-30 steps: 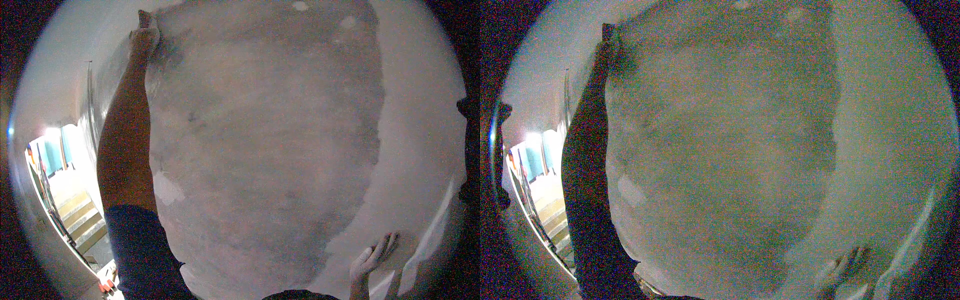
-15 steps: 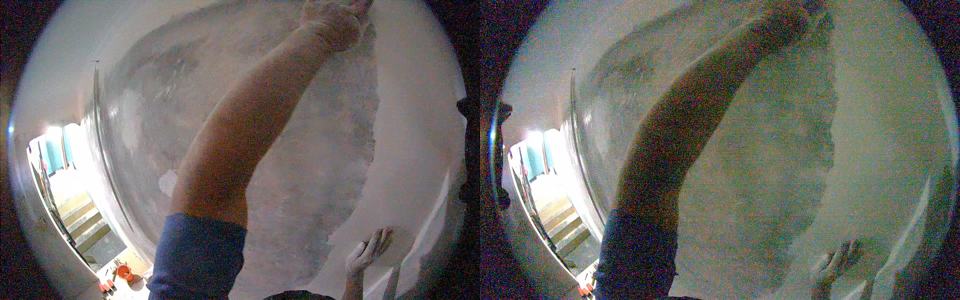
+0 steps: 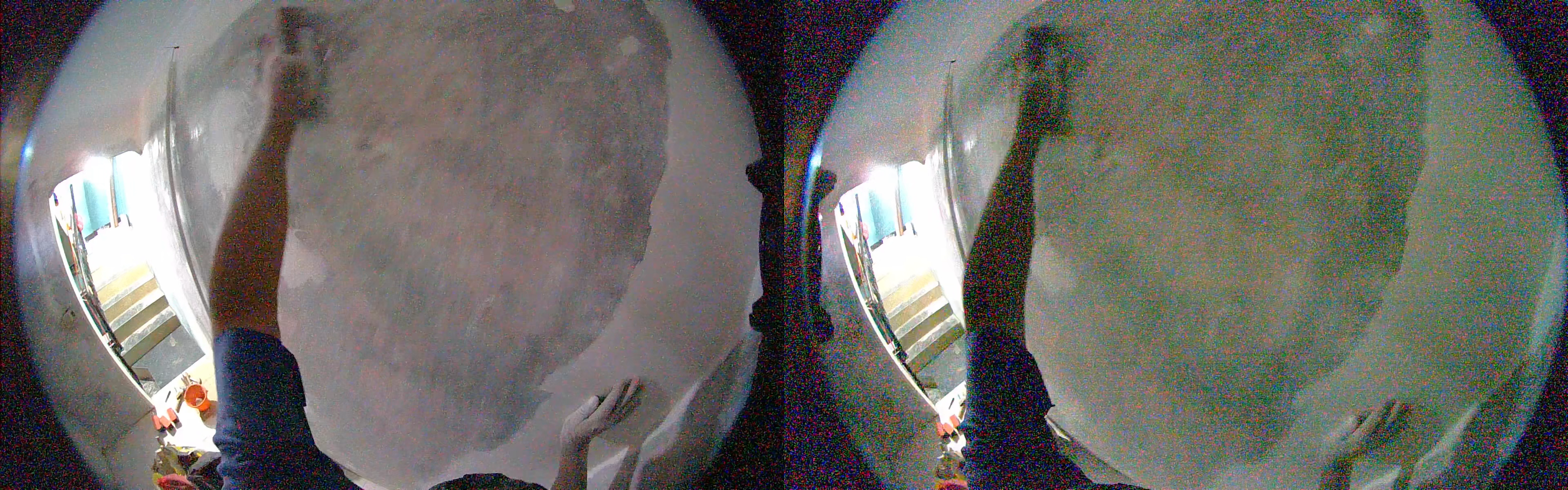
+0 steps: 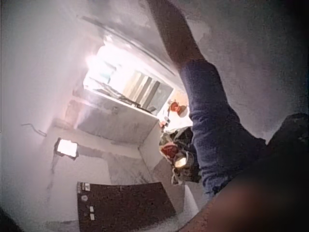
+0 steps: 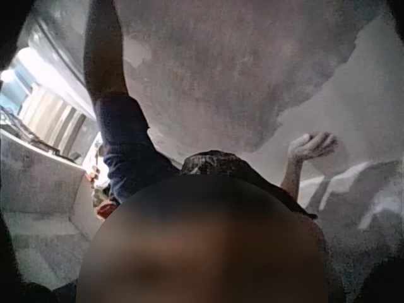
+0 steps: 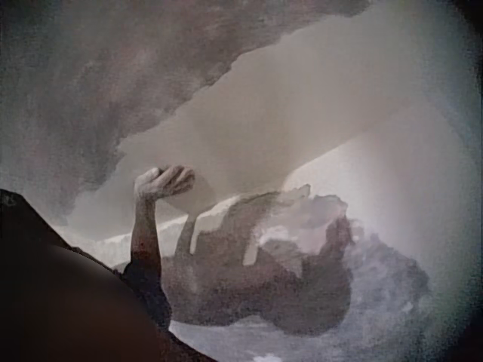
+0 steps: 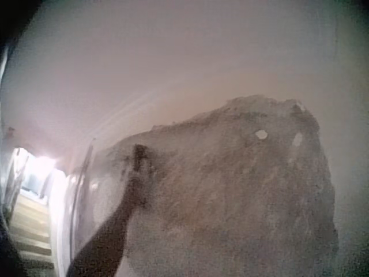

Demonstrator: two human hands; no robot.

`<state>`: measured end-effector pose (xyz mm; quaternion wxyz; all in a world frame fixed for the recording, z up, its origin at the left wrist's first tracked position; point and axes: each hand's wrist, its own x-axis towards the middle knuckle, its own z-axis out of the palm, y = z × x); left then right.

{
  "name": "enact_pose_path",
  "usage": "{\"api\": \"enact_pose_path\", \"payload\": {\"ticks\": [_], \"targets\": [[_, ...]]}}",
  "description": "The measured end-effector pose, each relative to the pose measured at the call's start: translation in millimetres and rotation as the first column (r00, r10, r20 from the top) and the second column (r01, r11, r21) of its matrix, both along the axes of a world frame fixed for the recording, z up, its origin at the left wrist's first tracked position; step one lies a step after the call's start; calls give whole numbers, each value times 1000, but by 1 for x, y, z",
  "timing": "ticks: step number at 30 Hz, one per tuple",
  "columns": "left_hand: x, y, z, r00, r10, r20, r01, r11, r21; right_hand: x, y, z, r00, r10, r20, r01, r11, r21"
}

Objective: The person smooths a wall surface using a handheld sanding block, moving it in repeated strokes across the wall. The person works on different sections of the wall, applying consistent pressure to even out the surface.

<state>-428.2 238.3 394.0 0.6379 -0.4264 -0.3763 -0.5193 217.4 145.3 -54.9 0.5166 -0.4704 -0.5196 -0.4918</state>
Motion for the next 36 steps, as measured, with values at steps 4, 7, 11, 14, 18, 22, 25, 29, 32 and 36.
{"api": "enact_pose_path", "payload": {"ticks": [4, 7, 11, 14, 18, 22, 25, 29, 32, 36], "targets": [[164, -9, -38, 961, -195, -198, 156, 968, -196, -3, 8, 3, 995, 68, -76, -70, 997, -24], [253, -24, -76, 894, -304, -328, 217, 937, -275, -1, 9, 5, 998, 34, -59, -35, 999, -23], [212, -15, -99, 889, -299, -346, 218, 942, -255, 7, 7, 9, 1000, -11, 18, 11, 1000, -14], [85, 0, -104, 952, -200, -233, 159, 970, -184, 10, 10, 13, 991, -91, 100, 90, 996, 14], [-96, -10, -139, 988, 50, 148, -42, 998, -56, 6, 16, 13, 997, -61, 55, 60, 998, 21], [-119, -10, -164, 777, 361, 516, -262, 931, -256, 4, 15, 8, 998, 46, 44, -48, 998, 46], [-20, -14, -173, 890, -104, 444, 236, 938, -253, 4, 13, 5, 999, 50, 12, -51, 999, 10], [128, -56, -210, 979, -80, -190, -8, 906, -423, 6, 15, 5, 998, 54, 36, -55, 998, 39], [143, -71, -189, 970, -64, -233, -19, 941, -338, 7, 15, 7, 996, 37, 83, -42, 997, 61], [61, -58, -127, 881, -427, 204, 472, 828, -304, 14, 12, 5, 993, 76, 94, -81, 995, 52]]}}
